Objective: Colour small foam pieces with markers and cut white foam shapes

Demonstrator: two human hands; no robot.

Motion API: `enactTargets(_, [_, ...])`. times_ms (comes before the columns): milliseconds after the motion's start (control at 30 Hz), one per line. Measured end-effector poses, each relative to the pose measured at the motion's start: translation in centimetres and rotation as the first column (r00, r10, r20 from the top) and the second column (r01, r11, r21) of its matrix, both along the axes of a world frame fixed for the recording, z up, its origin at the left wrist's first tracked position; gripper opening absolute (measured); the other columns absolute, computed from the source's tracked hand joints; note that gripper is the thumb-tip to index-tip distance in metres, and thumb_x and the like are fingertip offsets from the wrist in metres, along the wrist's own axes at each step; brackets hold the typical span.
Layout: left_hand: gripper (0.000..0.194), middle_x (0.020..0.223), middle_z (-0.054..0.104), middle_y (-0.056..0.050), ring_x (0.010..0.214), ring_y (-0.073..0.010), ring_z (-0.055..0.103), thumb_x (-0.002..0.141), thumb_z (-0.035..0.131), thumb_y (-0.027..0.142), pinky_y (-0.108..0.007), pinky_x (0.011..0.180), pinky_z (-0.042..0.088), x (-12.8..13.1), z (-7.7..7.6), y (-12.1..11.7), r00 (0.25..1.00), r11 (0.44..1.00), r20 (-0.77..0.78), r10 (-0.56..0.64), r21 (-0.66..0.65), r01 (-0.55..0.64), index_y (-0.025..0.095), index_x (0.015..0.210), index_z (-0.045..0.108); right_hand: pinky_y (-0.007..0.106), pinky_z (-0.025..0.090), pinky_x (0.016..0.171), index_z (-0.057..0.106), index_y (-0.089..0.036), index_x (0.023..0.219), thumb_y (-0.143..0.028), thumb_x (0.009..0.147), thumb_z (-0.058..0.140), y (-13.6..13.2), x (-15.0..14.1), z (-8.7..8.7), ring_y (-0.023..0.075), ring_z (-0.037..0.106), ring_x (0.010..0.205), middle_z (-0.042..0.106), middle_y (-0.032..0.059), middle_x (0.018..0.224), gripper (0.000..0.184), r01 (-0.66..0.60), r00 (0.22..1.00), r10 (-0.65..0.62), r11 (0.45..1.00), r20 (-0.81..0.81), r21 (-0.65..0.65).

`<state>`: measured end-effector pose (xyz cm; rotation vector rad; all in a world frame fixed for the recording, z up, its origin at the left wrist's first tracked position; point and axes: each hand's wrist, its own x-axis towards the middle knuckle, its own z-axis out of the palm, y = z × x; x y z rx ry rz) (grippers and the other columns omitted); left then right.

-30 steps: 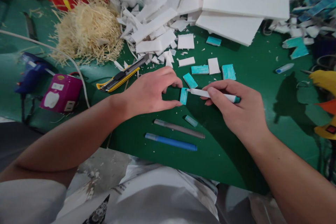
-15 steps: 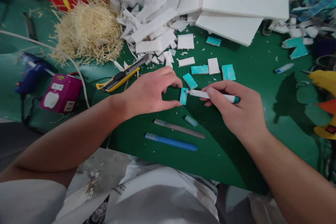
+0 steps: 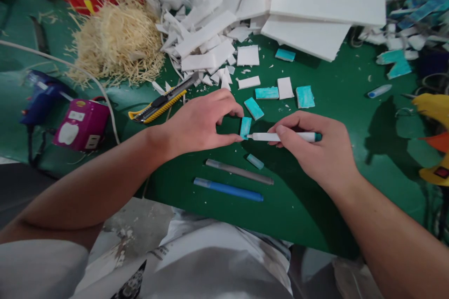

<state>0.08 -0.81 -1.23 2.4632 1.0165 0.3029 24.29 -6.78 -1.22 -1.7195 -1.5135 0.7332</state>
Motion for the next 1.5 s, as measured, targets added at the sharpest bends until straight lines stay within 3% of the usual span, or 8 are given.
enactTargets(133, [0.032, 0.109, 0.064, -0.004, 0.083, -0.0157, 0.064, 0.088, 0.082, 0.033, -0.027, 0.069, 0.045, -0.1, 0.0, 0.0, 1.000, 1.000, 0.004, -0.003, 0.003, 0.003, 0.019, 0.112, 0.069, 0.030, 0.053, 0.056, 0.078, -0.030, 0.073, -0.039, 0.079, 0.070, 0.1, -0.6, 1.0, 0.0172, 0.065, 0.058, 0.070, -0.0004, 0.061, 0.014, 0.009, 1.000, -0.009, 0.998, 0.003, -0.066])
enactTargets(233, [0.030, 0.109, 0.064, -0.004, 0.084, -0.0162, 0.064, 0.088, 0.082, 0.033, -0.027, 0.070, 0.045, -0.1, 0.0, -0.1, 1.000, 1.000, 0.002, -0.005, 0.004, 0.005, 0.019, 0.111, 0.068, 0.030, 0.051, 0.052, 0.074, -0.029, 0.065, -0.039, 0.075, 0.070, 0.2, -1.0, 1.5, 0.0171, 0.064, 0.056, 0.071, 0.0001, 0.062, 0.015, -0.032, 0.999, 0.032, 0.996, -0.004, -0.083])
enactTargets(433, [0.032, 0.109, 0.064, -0.004, 0.090, -0.0183, 0.066, 0.088, 0.082, 0.034, -0.028, 0.074, 0.047, -0.1, 0.0, -0.1, 1.000, 1.000, 0.001, 0.000, 0.005, 0.000, 0.019, 0.113, 0.068, 0.030, 0.054, 0.059, 0.080, -0.029, 0.075, -0.038, 0.078, 0.069, 0.1, -0.8, 0.9, 0.0160, 0.066, 0.060, 0.071, -0.0007, 0.062, 0.015, 0.036, 0.999, -0.037, 0.997, -0.016, -0.065])
enactTargets(600, [0.033, 0.111, 0.065, -0.005, 0.085, -0.0163, 0.065, 0.088, 0.084, 0.032, -0.027, 0.070, 0.044, 0.0, 0.0, -0.1, 1.000, 1.000, 0.001, -0.001, 0.002, 0.001, 0.018, 0.114, 0.069, 0.028, 0.050, 0.052, 0.076, -0.029, 0.066, -0.035, 0.075, 0.071, 0.1, -0.7, 1.0, 0.0153, 0.063, 0.055, 0.072, -0.0004, 0.061, 0.012, -0.051, 0.998, 0.047, 0.995, -0.043, -0.084])
enactTargets(733, [0.034, 0.111, 0.065, -0.005, 0.087, -0.0175, 0.065, 0.088, 0.084, 0.033, -0.027, 0.070, 0.045, 0.0, 0.0, -0.1, 1.000, 1.000, 0.001, -0.001, 0.005, 0.001, 0.018, 0.114, 0.069, 0.030, 0.053, 0.058, 0.078, -0.030, 0.073, -0.037, 0.078, 0.069, 0.1, -0.9, 1.3, 0.0165, 0.066, 0.059, 0.073, -0.0005, 0.064, 0.012, 0.018, 0.999, -0.020, 0.997, -0.027, -0.070])
enactTargets(1167, [0.030, 0.110, 0.065, -0.004, 0.085, -0.0162, 0.064, 0.088, 0.082, 0.033, -0.027, 0.069, 0.045, -0.1, 0.1, -0.1, 1.000, 1.000, 0.003, -0.006, 0.001, 0.006, 0.019, 0.112, 0.068, 0.029, 0.043, 0.048, 0.075, -0.030, 0.065, -0.038, 0.071, 0.069, 0.2, -0.8, 1.4, 0.0157, 0.059, 0.052, 0.071, -0.0001, 0.062, 0.012, -0.048, 0.999, 0.048, 0.993, 0.003, -0.112])
enactTargets(1300, [0.032, 0.113, 0.066, -0.005, 0.085, -0.0163, 0.065, 0.088, 0.083, 0.033, -0.027, 0.069, 0.044, 0.0, 0.2, -0.1, 1.000, 1.000, -0.005, 0.002, -0.012, -0.002, 0.018, 0.113, 0.069, 0.029, 0.047, 0.053, 0.078, -0.031, 0.072, -0.041, 0.076, 0.069, 0.3, -0.9, 1.3, 0.0165, 0.063, 0.057, 0.071, -0.0004, 0.061, 0.015, 0.001, 1.000, -0.001, 0.997, 0.001, -0.080])
enactTargets(1500, [0.031, 0.112, 0.066, -0.005, 0.086, -0.0173, 0.066, 0.088, 0.083, 0.032, -0.027, 0.068, 0.044, 0.0, 0.1, -0.1, 1.000, 1.000, -0.007, -0.002, -0.013, 0.002, 0.018, 0.113, 0.069, 0.030, 0.048, 0.051, 0.076, -0.029, 0.069, -0.043, 0.075, 0.071, 0.2, -0.9, 1.2, 0.0167, 0.063, 0.055, 0.073, 0.0001, 0.064, 0.015, -0.055, 0.998, 0.056, 0.992, 0.009, -0.114])
